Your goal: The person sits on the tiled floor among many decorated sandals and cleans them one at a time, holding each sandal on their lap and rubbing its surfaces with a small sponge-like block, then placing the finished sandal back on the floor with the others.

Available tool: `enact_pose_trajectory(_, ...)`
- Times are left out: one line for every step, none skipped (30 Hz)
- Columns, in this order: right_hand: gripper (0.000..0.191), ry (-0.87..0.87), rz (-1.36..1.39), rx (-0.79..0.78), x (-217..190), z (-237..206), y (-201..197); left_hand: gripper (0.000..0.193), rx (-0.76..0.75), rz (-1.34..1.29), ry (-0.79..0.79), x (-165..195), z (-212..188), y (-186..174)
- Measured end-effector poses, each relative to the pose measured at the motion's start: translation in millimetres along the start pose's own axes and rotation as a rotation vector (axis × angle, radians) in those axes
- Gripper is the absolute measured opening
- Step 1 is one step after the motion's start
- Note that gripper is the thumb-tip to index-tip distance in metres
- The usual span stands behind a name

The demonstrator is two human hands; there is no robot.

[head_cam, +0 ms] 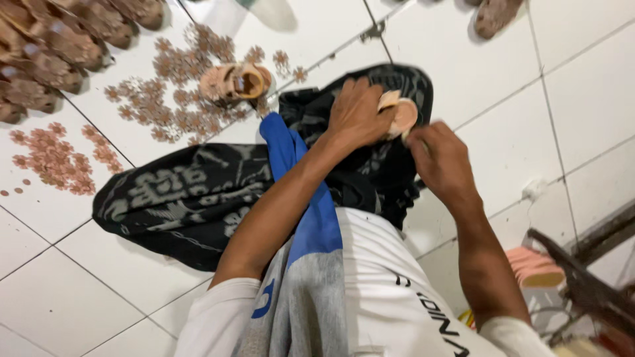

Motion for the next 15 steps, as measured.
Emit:
enact_pose_trajectory(0.014, 0.069, 0.128, -0.068, 4, -2, -6, 0.031, -0.039, -0.104, -0.067, -4, -3, -9)
enact_pose_trajectory(0.015, 0.067, 0.237, -0.024, 2, -4, -21, 0.030, -0.082, -0.210, -0.132, -8, -9, -20)
enact_pose_trajectory(0.016, 0.064, 0.348, 0.016, 0, -5, -34, 0.029, -0.124, -0.315, -0.198, -10, -15, -31)
enact_pose_trajectory(0.017, 0.065, 0.466, 0.052, -4, -5, -42, 0.029, -0.094, -0.330, -0.206, -7, -19, -51)
enact_pose_trajectory(0.018, 0.022, 0.464, 0.072, -15, -3, -45, 0.029, -0.064, -0.344, -0.206, -4, -21, -72)
enact_pose_trajectory(0.018, -0.027, 0.459, 0.097, -28, 2, -47, 0.030, -0.027, -0.357, -0.200, 1, -19, -92)
enact_pose_trajectory(0.019, -0.077, 0.455, 0.115, -43, 6, -47, 0.030, 0.005, -0.320, -0.204, 4, -19, -112)
enact_pose_trajectory(0.019, -0.131, 0.402, 0.155, -59, 8, -45, 0.030, 0.040, -0.286, -0.212, 8, -20, -130)
enact_pose_trajectory(0.019, -0.187, 0.350, 0.196, -77, 11, -43, 0.030, 0.076, -0.253, -0.219, 10, -21, -148)
enact_pose_trajectory(0.018, -0.243, 0.296, 0.232, -94, 13, -40, 0.029, 0.099, -0.201, -0.207, 14, -22, -163)
enact_pose_trajectory(0.018, -0.290, 0.291, 0.230, -110, 14, -37, 0.028, 0.116, -0.150, -0.203, 18, -27, -174)
enact_pose_trajectory(0.019, -0.333, 0.286, 0.228, -125, 14, -34, 0.028, 0.129, -0.101, -0.199, 21, -32, -183)
enact_pose_trajectory(0.019, -0.374, 0.279, 0.231, -139, 14, -31, 0.027, 0.160, -0.058, -0.159, 27, -36, -192)
enact_pose_trajectory(0.019, -0.396, 0.233, 0.199, -151, 14, -26, 0.027, 0.186, -0.016, -0.118, 32, -40, -198)
enact_pose_trajectory(0.019, -0.418, 0.186, 0.172, -161, 14, -22, 0.027, 0.210, 0.024, -0.073, 38, -44, -203)
Point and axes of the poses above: each hand's wrist, its own z-axis towards the middle knuckle, its own y-axis out of the palm, x = y × z, the point moved 8 cm from there along z, towards the middle knuckle, and after that the axes turned 15 degrees about y, right-handed, at the moved point
